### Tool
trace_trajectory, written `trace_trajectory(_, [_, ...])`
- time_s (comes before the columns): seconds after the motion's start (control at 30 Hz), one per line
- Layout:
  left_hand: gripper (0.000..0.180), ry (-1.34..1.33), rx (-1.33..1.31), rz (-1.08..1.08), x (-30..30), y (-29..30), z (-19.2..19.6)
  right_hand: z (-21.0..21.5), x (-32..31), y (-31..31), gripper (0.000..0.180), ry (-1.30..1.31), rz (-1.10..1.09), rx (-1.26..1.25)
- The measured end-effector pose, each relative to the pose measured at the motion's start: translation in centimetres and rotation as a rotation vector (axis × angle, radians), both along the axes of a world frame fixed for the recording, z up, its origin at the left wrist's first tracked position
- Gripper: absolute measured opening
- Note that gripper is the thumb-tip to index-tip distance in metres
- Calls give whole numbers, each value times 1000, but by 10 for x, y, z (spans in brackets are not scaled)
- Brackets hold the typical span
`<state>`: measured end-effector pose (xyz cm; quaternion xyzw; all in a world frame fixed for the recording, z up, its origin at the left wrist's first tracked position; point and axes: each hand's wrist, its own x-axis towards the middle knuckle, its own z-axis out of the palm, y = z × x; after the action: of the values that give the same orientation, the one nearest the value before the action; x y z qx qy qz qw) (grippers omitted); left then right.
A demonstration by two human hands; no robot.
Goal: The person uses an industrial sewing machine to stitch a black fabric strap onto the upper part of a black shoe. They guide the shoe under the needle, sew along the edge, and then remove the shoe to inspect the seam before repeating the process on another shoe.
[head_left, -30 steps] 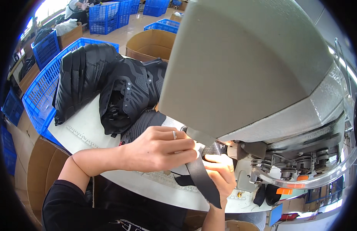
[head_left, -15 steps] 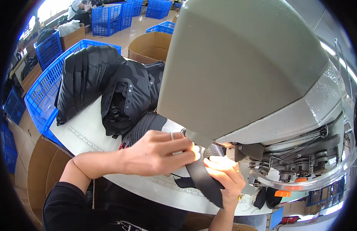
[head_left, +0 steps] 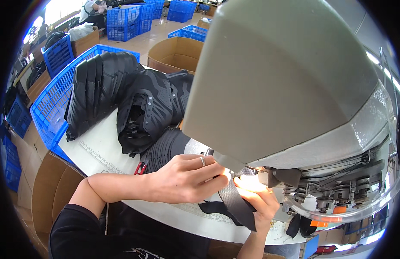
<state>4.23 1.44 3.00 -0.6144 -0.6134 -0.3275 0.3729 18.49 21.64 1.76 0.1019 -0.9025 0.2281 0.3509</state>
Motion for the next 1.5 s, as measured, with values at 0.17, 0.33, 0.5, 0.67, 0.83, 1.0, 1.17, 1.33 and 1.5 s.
trace_trajectory(0.17, [19, 27, 10, 9, 4, 2, 1, -3, -1, 0, 21, -1, -19, -36])
trace_trajectory(0.33, [18, -2, -15, 16, 5, 1, 2, -1, 1, 5, 19, -13, -31, -15])
trace_trajectory(0.5, [23, -224, -13, -42, -1, -3, 3, -30, 17, 21, 18, 57, -141, 19])
trace_trajectory(0.67, [23, -63, 46, -10, 6, -1, -1, -5, 7, 2, 24, 0, -35, 64])
trace_trajectory(0.83, [22, 33, 40, 27, 10, 3, -1, -4, 8, 6, 22, -8, -52, 58])
trace_trajectory(1.0, [21, 24, 4, 37, 7, 3, 0, -5, 4, 3, 22, 22, -62, 61])
trace_trajectory(1.17, [20, 5, 16, 17, 5, 2, -2, -7, 1, 0, 21, 64, -82, 84])
trace_trajectory(1.33, [20, -52, 10, -29, 2, 4, 0, -9, 4, -1, 22, 52, -155, 103])
trace_trajectory(1.5, [23, -74, -4, 10, 0, 1, -3, -22, 8, 3, 25, 74, -133, 53])
